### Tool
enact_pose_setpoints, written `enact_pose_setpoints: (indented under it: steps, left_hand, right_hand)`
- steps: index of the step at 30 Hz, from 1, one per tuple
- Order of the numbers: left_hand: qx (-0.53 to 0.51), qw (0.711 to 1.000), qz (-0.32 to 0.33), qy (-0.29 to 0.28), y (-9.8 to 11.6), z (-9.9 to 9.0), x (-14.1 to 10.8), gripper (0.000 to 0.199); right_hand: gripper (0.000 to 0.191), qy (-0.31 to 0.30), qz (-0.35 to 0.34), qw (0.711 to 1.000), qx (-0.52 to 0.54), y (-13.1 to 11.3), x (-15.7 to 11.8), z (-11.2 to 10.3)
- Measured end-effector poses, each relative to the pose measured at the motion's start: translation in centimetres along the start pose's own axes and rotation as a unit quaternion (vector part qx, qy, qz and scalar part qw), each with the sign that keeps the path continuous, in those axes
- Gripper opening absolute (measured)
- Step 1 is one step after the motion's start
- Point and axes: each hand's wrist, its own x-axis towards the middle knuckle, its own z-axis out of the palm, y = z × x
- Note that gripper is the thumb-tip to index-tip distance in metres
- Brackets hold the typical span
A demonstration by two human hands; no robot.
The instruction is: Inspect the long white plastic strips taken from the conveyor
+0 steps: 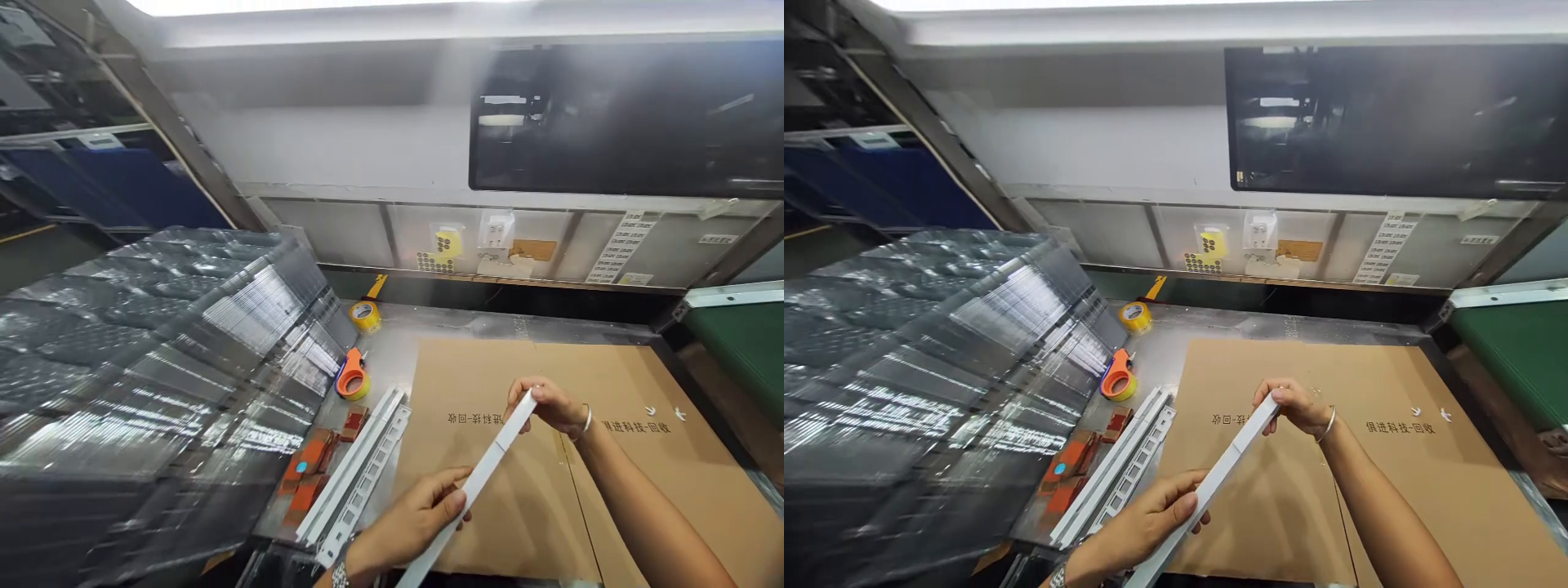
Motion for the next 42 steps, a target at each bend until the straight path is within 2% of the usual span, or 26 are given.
enact_pose_setpoints:
  steps: [2, 7, 11, 15, 18, 22, 36, 39, 42]
  left_hand:
    - [-0.057, 0.998, -0.001, 0.034, -0.6, 0.0, -0.5, 0.052]
    - [-0.102, 0.977, 0.009, 0.190, -2.7, 0.1, -1.7, 0.059]
    - [-0.098, 0.958, 0.026, 0.268, -3.9, 0.3, -2.8, 0.057]
    - [-0.067, 0.945, 0.016, 0.321, -4.7, 0.5, -3.7, 0.059]
    - [-0.065, 0.939, 0.012, 0.338, -5.1, 0.5, -4.3, 0.061]
    - [-0.069, 0.938, 0.027, 0.338, -5.6, 0.6, -5.0, 0.059]
    - [-0.090, 0.939, 0.014, 0.333, -7.1, -0.2, -6.7, 0.062]
    - [-0.087, 0.934, 0.010, 0.345, -7.8, -0.6, -6.6, 0.060]
    - [-0.098, 0.915, 0.010, 0.391, -8.6, -1.3, -5.6, 0.061]
  right_hand:
    - [0.045, 0.014, -0.013, 1.000, 0.025, 0.6, 1.7, 0.8]
    - [0.044, 0.062, -0.053, 0.994, 0.075, 2.1, 4.7, 4.5]
    - [0.050, 0.074, -0.063, 0.993, 0.073, 3.7, 5.8, 8.0]
    - [0.056, 0.063, -0.067, 0.995, 0.035, 4.4, 5.9, 11.3]
    - [0.057, 0.058, -0.065, 0.995, 0.049, 4.2, 5.9, 13.3]
    - [0.059, 0.066, -0.065, 0.995, 0.049, 4.0, 5.9, 14.9]
    - [0.050, 0.091, -0.031, 0.995, 0.033, 6.0, 6.9, 17.1]
    - [0.052, 0.097, -0.025, 0.994, 0.031, 7.0, 7.0, 17.5]
    - [0.065, 0.108, 0.006, 0.994, 0.035, 9.3, 6.4, 18.2]
